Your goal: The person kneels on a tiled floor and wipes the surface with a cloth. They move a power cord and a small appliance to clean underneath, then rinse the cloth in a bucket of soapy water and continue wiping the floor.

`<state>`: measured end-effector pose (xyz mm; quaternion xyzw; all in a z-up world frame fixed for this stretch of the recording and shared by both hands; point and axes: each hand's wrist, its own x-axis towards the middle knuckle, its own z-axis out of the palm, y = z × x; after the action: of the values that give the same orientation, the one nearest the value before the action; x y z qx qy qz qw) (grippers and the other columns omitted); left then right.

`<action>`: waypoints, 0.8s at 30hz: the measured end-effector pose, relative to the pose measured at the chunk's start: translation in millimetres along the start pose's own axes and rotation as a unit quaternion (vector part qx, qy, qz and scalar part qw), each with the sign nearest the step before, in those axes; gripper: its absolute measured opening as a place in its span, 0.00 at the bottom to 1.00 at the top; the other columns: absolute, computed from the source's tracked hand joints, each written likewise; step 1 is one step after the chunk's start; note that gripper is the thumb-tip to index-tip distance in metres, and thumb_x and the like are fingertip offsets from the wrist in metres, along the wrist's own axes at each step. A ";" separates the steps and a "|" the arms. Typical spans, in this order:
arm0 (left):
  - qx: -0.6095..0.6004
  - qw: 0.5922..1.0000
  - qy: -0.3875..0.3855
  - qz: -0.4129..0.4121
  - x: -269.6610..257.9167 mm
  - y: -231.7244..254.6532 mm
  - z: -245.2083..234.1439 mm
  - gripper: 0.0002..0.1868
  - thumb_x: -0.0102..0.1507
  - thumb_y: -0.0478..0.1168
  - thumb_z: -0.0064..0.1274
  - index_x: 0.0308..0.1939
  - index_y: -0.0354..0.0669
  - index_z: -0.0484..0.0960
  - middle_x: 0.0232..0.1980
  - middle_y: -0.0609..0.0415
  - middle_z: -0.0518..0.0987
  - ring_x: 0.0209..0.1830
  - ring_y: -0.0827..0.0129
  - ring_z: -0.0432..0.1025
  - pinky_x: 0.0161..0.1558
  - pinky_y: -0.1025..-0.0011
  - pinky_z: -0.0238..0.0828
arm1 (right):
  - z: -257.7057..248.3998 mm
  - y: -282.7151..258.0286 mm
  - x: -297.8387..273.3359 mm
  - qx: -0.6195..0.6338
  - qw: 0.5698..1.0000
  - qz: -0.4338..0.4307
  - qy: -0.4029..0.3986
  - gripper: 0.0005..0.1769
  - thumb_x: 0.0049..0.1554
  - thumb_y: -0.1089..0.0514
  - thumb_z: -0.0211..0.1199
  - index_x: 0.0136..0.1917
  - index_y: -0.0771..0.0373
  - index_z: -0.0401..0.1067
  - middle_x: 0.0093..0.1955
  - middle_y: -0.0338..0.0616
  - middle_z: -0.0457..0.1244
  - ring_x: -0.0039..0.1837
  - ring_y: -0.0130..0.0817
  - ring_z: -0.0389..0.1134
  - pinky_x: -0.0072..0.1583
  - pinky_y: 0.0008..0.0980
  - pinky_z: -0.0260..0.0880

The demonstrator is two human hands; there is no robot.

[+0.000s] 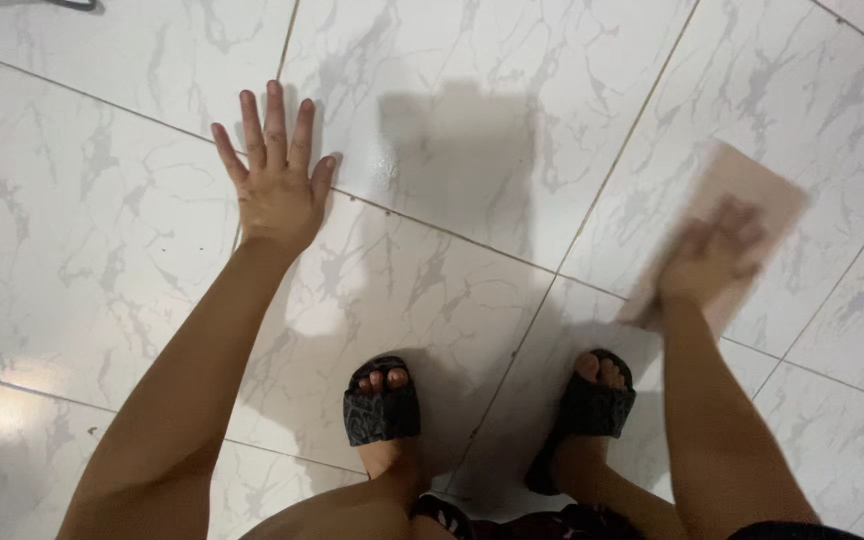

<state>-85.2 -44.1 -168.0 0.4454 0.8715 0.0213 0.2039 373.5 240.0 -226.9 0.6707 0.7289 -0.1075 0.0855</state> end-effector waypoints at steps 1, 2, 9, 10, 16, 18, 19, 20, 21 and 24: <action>0.007 1.000 -0.003 -0.012 -2.1 -2.6 -2.4 0.37 0.78 0.59 0.25 0.87 0.51 0.39 0.87 0.46 0.28 0.86 0.47 0.22 0.78 0.33 0.14 | 8.5 10.6 6.6 -0.018 0.998 0.055 0.005 0.37 0.73 0.36 0.31 0.89 0.48 0.33 0.91 0.42 0.25 0.90 0.53 0.24 0.81 0.71 0.21; 0.012 1.000 -0.007 -0.024 -5.2 -5.3 -4.2 0.37 0.77 0.60 0.23 0.86 0.51 0.39 0.87 0.47 0.28 0.86 0.47 0.21 0.77 0.33 0.14 | 16.5 16.9 9.5 -0.038 0.993 0.109 0.011 0.38 0.73 0.35 0.31 0.90 0.48 0.31 0.91 0.43 0.25 0.90 0.54 0.24 0.81 0.73 0.23; -0.009 0.999 -0.003 -0.044 -25.9 -17.3 -4.7 0.38 0.75 0.62 0.20 0.86 0.50 0.40 0.87 0.48 0.28 0.86 0.48 0.20 0.77 0.33 0.13 | 53.6 -118.3 -41.7 -0.020 0.995 -0.094 0.018 0.40 0.73 0.33 0.31 0.89 0.51 0.30 0.91 0.46 0.25 0.89 0.56 0.24 0.80 0.73 0.25; -0.009 0.999 -0.003 -0.045 -27.1 -17.9 -3.8 0.38 0.75 0.62 0.21 0.86 0.50 0.40 0.87 0.48 0.28 0.86 0.49 0.20 0.78 0.34 0.13 | 51.9 -150.9 -59.4 -0.005 0.988 -0.154 0.004 0.40 0.73 0.33 0.30 0.89 0.52 0.30 0.91 0.46 0.24 0.89 0.56 0.24 0.80 0.73 0.25; 0.048 0.998 0.006 -0.029 -22.5 -10.6 3.6 0.38 0.74 0.61 0.22 0.84 0.51 0.39 0.86 0.47 0.28 0.84 0.48 0.20 0.75 0.34 0.13 | 29.9 -283.0 -182.7 0.024 0.880 -0.470 -0.063 0.40 0.73 0.33 0.30 0.89 0.53 0.29 0.90 0.47 0.24 0.89 0.55 0.24 0.80 0.72 0.24; 0.107 0.994 0.013 -0.015 -16.9 -2.3 10.9 0.38 0.73 0.62 0.22 0.83 0.52 0.37 0.84 0.48 0.27 0.82 0.48 0.20 0.73 0.34 0.14 | 25.6 -286.5 -205.7 0.027 0.837 -0.541 -0.076 0.40 0.73 0.33 0.30 0.89 0.53 0.29 0.90 0.47 0.24 0.89 0.55 0.24 0.80 0.72 0.24; 0.082 0.996 0.000 -0.026 -17.0 1.2 15.5 0.38 0.73 0.62 0.22 0.84 0.52 0.37 0.85 0.48 0.27 0.83 0.49 0.20 0.74 0.35 0.14 | 26.6 -287.2 -210.7 0.029 0.825 -0.559 -0.076 0.40 0.73 0.33 0.30 0.89 0.53 0.29 0.90 0.47 0.24 0.89 0.55 0.24 0.80 0.71 0.24; 0.057 0.997 -0.013 -0.039 -18.7 4.0 20.1 0.38 0.74 0.62 0.21 0.84 0.53 0.37 0.85 0.47 0.27 0.84 0.49 0.20 0.76 0.35 0.14 | 28.6 -286.4 -212.2 0.033 0.819 -0.568 -0.076 0.40 0.73 0.33 0.30 0.89 0.53 0.28 0.90 0.47 0.24 0.89 0.54 0.24 0.80 0.71 0.24; 0.032 0.998 -0.027 -0.053 -21.5 2.9 22.8 0.38 0.74 0.62 0.21 0.84 0.53 0.36 0.86 0.47 0.27 0.84 0.49 0.20 0.77 0.35 0.15 | 31.2 -283.0 -208.7 0.034 0.815 -0.573 -0.077 0.40 0.73 0.33 0.29 0.89 0.53 0.28 0.90 0.47 0.24 0.89 0.54 0.24 0.80 0.71 0.24; -0.025 0.996 -0.015 -0.084 -36.6 -10.4 24.5 0.38 0.74 0.62 0.21 0.84 0.52 0.37 0.86 0.48 0.28 0.85 0.49 0.21 0.78 0.36 0.15 | 39.3 -264.0 -170.4 0.024 0.850 -0.523 -0.064 0.41 0.73 0.33 0.29 0.88 0.54 0.28 0.90 0.48 0.24 0.89 0.54 0.23 0.81 0.70 0.23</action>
<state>-65.0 -82.6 -180.4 0.3657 0.9020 0.0193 0.2288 124.4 45.4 -207.7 0.1842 0.9619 -0.1966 0.0464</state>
